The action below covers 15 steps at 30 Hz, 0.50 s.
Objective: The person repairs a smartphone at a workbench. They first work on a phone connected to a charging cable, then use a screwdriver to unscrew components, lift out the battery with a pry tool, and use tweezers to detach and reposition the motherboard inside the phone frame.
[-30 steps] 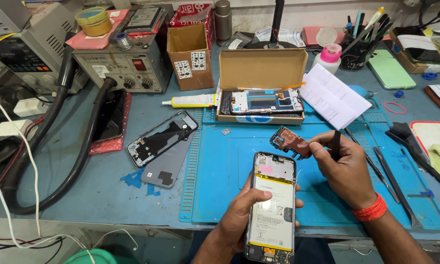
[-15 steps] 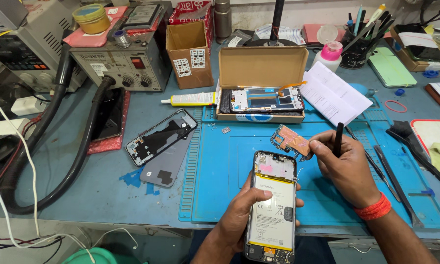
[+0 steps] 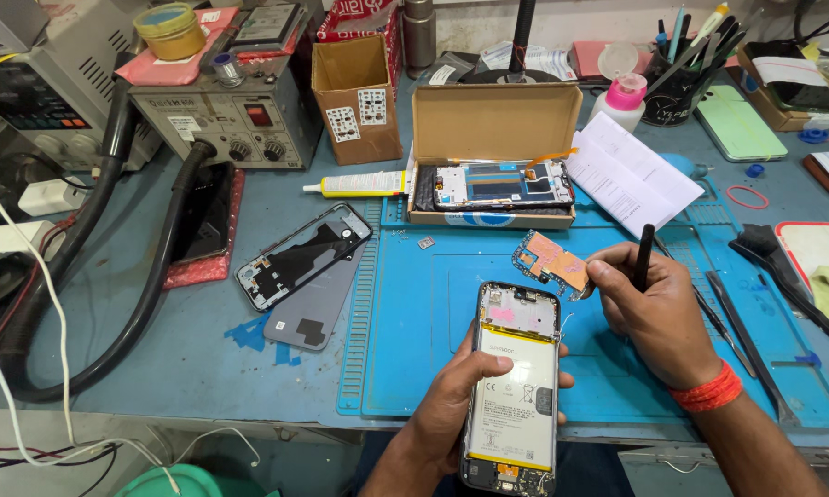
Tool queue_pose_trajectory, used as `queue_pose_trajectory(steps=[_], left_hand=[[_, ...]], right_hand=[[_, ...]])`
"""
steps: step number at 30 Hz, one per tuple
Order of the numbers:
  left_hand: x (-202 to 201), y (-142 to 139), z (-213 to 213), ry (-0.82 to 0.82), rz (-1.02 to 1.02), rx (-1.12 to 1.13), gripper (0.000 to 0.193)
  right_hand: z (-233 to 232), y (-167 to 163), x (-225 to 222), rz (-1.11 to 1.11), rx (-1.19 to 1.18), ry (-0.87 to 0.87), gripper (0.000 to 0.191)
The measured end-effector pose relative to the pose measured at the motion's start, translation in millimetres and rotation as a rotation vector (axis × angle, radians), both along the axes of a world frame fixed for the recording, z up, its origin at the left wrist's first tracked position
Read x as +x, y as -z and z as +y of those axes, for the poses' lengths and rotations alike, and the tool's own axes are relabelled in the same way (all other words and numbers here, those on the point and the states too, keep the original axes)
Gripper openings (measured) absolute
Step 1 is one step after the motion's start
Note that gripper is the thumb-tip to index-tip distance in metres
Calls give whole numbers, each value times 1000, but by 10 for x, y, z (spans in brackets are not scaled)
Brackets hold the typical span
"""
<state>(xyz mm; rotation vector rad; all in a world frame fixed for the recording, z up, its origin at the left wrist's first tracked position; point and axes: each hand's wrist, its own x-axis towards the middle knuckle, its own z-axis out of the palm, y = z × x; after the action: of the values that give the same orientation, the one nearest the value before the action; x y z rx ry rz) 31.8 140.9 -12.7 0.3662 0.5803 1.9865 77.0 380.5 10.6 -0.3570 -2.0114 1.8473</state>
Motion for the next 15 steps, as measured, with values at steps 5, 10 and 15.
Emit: queue_pose_trajectory(steps=[5, 10, 15], left_hand=[[0, 2, -5, -7, 7, 0, 70], [0, 9, -5, -4, 2, 8, 69], [-4, 19, -7, 4, -14, 35, 67]], right_hand=[[-6, -3, 4, 4, 17, 8, 21], [-3, -3, 12, 7, 26, 2, 22], [-4, -6, 12, 17, 38, 5, 23]])
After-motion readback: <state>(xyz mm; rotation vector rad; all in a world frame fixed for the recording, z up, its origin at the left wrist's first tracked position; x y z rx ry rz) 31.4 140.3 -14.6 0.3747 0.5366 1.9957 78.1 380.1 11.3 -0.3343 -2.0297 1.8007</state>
